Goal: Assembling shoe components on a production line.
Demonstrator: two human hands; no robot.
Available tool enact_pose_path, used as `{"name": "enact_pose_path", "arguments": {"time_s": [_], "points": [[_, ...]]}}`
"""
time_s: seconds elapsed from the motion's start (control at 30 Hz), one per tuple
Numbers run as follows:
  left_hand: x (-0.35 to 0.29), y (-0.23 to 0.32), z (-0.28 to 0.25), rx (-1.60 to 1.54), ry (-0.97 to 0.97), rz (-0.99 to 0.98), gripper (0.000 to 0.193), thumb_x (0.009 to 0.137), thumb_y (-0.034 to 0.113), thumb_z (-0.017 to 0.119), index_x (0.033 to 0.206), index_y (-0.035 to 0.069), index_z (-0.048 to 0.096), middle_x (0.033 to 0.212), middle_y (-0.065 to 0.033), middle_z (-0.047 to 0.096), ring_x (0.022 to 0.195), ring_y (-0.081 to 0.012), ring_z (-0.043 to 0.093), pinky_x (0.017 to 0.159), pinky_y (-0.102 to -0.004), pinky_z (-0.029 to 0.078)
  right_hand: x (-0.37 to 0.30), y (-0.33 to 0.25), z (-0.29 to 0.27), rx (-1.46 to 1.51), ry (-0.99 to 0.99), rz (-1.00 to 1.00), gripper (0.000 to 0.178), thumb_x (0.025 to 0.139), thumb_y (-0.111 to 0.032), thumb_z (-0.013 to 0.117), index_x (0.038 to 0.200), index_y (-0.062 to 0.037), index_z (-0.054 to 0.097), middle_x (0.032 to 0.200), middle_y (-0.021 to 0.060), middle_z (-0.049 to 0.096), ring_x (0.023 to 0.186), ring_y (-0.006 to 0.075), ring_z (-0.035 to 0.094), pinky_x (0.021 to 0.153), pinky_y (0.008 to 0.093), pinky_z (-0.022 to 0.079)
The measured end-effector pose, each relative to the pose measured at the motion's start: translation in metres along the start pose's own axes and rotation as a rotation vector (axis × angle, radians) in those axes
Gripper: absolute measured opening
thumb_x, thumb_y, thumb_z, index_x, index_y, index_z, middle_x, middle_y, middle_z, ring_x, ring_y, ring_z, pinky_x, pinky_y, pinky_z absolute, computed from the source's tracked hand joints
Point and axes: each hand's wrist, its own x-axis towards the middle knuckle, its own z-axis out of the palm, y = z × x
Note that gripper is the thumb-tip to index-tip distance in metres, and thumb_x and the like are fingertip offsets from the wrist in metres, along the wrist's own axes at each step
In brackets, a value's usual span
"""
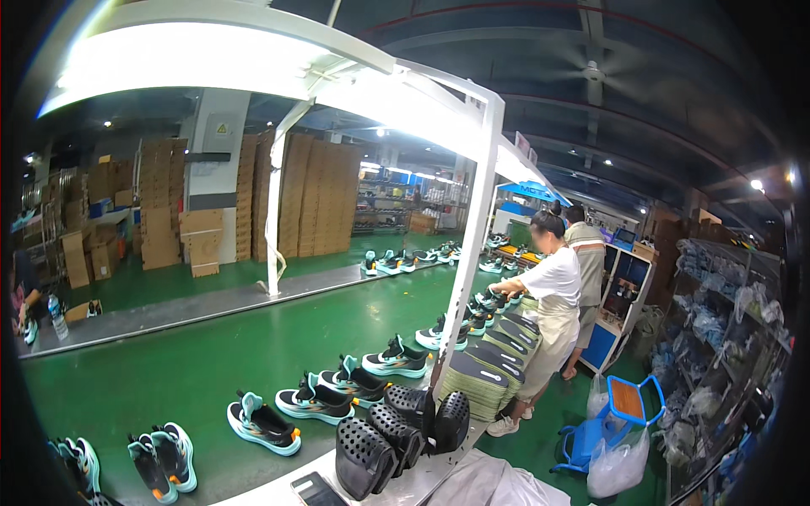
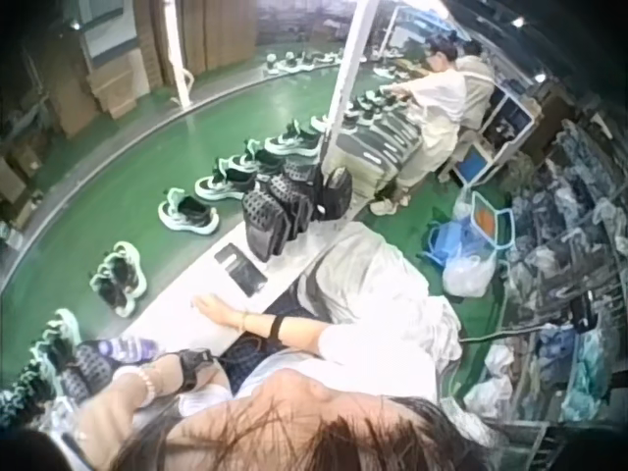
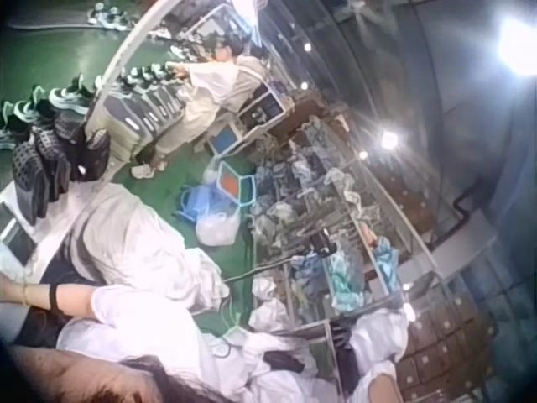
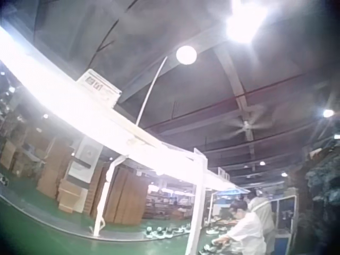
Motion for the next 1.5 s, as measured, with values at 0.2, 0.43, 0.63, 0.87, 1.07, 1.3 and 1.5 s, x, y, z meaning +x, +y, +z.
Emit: {"name": "enact_pose_path", "arguments": {"time_s": [0.2,0.43,0.63,0.87,1.07,1.3,1.5], "points": [[-0.016,-0.07,-0.032,0.421,0.134,-0.394,0.022,0.087,0.017,0.056,0.104,0.005,0.062,0.101,-0.0128,0.062,0.089,-0.0254,0.058,0.079,-0.0373,0.046,-0.001,0.011,0.002,0.063,-0.077,0.058,0.03,0.095,-0.023,0.044,0.102,0.0004,0.061,0.095,0.0213,0.063,0.09,0.0329,0.059,0.08,0.0405,0.045],[-0.078,-0.13,-0.109,1.4,0.238,-0.88,0.049,0.078,0.026,0.067,0.118,0.001,0.055,0.129,-0.0161,0.051,0.119,-0.0322,0.049,0.101,-0.0367,0.038,-0.012,0.064,0.008,-0.143,0.311,-0.375,0.034,0.098,-0.028,0.04,0.101,-0.0007,0.061,0.088,0.0091,0.06,0.083,0.0214,0.054,0.082,0.0342,0.044],[-0.148,-0.213,-0.158,1.404,0.278,-1.03,0.07,0.077,0.028,0.066,0.137,0.005,0.037,0.146,-0.016,0.032,0.124,-0.0346,0.045,0.102,-0.0391,0.038,-0.065,-0.036,-0.096,0.388,0.268,0.107,0.028,0.097,-0.028,0.048,0.088,-0.0065,0.062,0.06,-0.0068,0.044,0.053,0.0016,0.041,0.045,0.0187,0.033],[-0.142,-0.218,-0.17,1.699,0.307,-0.969,0.038,0.074,0.022,0.066,0.106,0.004,0.057,0.105,-0.0138,0.055,0.094,-0.0323,0.059,0.081,-0.0411,0.048,-0.067,-0.102,-0.203,0.072,0.627,-0.285,0.022,0.092,-0.015,0.053,0.085,0.0015,0.064,0.057,-0.0036,0.051,0.051,0.0017,0.043,0.046,0.0197,0.032],[-0.118,-0.189,-0.192,1.565,-0.037,-1.411,0.032,0.072,0.029,0.065,0.093,0.005,0.063,0.11,-0.0158,0.06,0.093,-0.0324,0.061,0.081,-0.0382,0.049,-0.046,-0.119,-0.238,-0.527,0.738,-0.235,0.025,0.085,-0.02,0.062,0.099,0.0009,0.061,0.067,0.0062,0.06,0.054,0.0137,0.055,0.051,0.0272,0.043],[-0.128,-0.199,-0.21,1.702,-0.119,-1.609,0.059,0.073,0.036,0.059,0.126,0.01,0.052,0.128,-0.0138,0.049,0.111,-0.0304,0.055,0.092,-0.0365,0.047,-0.02,-0.132,-0.232,-1.286,0.482,0.055,0.055,0.077,-0.054,0.063,0.082,0.0011,0.06,0.061,0.0153,0.061,0.06,0.0296,0.064,0.056,0.0375,0.05],[-0.13,-0.198,-0.205,1.548,-0.111,-1.657,0.043,0.074,0.036,0.058,0.101,0.004,0.068,0.106,-0.0184,0.065,0.102,-0.0301,0.062,0.088,-0.0368,0.049,-0.013,-0.132,-0.238,-1.403,0.461,0.003,0.055,0.076,-0.057,0.063,0.07,-0.0019,0.058,0.056,0.0143,0.06,0.054,0.0317,0.063,0.053,0.0405,0.05]]}}
